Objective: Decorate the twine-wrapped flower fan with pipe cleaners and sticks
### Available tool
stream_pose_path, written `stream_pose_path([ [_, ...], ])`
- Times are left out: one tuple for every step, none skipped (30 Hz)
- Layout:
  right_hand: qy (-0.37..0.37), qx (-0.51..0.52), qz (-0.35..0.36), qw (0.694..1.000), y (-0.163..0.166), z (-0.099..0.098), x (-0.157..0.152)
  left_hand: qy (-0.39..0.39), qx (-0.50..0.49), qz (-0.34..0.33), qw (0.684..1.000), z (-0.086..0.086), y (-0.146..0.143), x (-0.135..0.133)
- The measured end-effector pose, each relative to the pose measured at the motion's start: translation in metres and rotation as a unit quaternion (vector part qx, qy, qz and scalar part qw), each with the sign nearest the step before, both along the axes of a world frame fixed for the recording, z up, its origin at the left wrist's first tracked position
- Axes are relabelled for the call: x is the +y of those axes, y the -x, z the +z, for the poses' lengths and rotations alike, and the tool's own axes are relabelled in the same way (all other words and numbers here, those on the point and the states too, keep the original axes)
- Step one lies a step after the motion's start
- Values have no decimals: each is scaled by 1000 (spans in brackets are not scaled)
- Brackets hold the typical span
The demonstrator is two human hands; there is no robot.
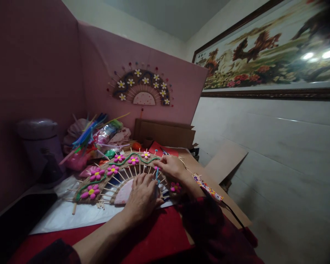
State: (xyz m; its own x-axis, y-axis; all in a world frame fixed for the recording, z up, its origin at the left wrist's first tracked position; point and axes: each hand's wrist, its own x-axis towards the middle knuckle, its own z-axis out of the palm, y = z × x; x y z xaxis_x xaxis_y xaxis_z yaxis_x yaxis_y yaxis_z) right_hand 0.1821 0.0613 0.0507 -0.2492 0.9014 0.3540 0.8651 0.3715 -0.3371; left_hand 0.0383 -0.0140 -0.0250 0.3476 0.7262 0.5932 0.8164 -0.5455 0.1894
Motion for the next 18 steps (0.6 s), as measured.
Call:
stream_pose_path([
  [5,7,6,1000,3,-4,-2,-2,1,1,1000,0,0,0],
  [8,17,11,1000,5,-8,-2,-4,-1,2,1000,0,0,0],
  [9,40,19,999,8,-13,-2,-6,-6,0,1000,0,0,0],
  [9,74,27,997,9,-17,-1,-7,-16,-7,1000,1,1,1],
  [7,118,38,992,10,-21,0,-9,-34,-17,999,1,1,2],
  [6,159,50,986,11,-23,1,-14,-60,-31,998,2,2,3],
  [4,196,59,979,11,-25,2,-20,-96,-46,994,4,4,4],
  [2,220,65,973,10,-27,2,-28,-139,-60,988,5,5,5],
  [5,238,71,969,9,-27,2,-36,-186,-69,979,8,7,6],
  [16,263,83,961,8,-27,1,-41,-234,-73,969,10,9,7],
  [34,303,99,947,8,-27,0,-36,-279,-74,957,12,10,7],
  [57,351,119,927,7,-27,-2,-12,-321,-71,944,15,12,7],
  [82,400,138,902,8,-27,-4,26,-360,-67,930,17,13,7],
  [103,445,153,877,8,-27,-7,72,-398,-64,912,19,14,7],
  [116,476,163,856,9,-27,-10,122,-429,-65,892,21,15,7],
  [119,492,168,846,11,-27,-12,169,-457,-70,870,22,16,7],
  [118,501,173,840,13,-28,-14,210,-484,-79,846,23,17,8],
  [117,508,179,834,14,-29,-15,244,-506,-87,822,24,17,9],
])
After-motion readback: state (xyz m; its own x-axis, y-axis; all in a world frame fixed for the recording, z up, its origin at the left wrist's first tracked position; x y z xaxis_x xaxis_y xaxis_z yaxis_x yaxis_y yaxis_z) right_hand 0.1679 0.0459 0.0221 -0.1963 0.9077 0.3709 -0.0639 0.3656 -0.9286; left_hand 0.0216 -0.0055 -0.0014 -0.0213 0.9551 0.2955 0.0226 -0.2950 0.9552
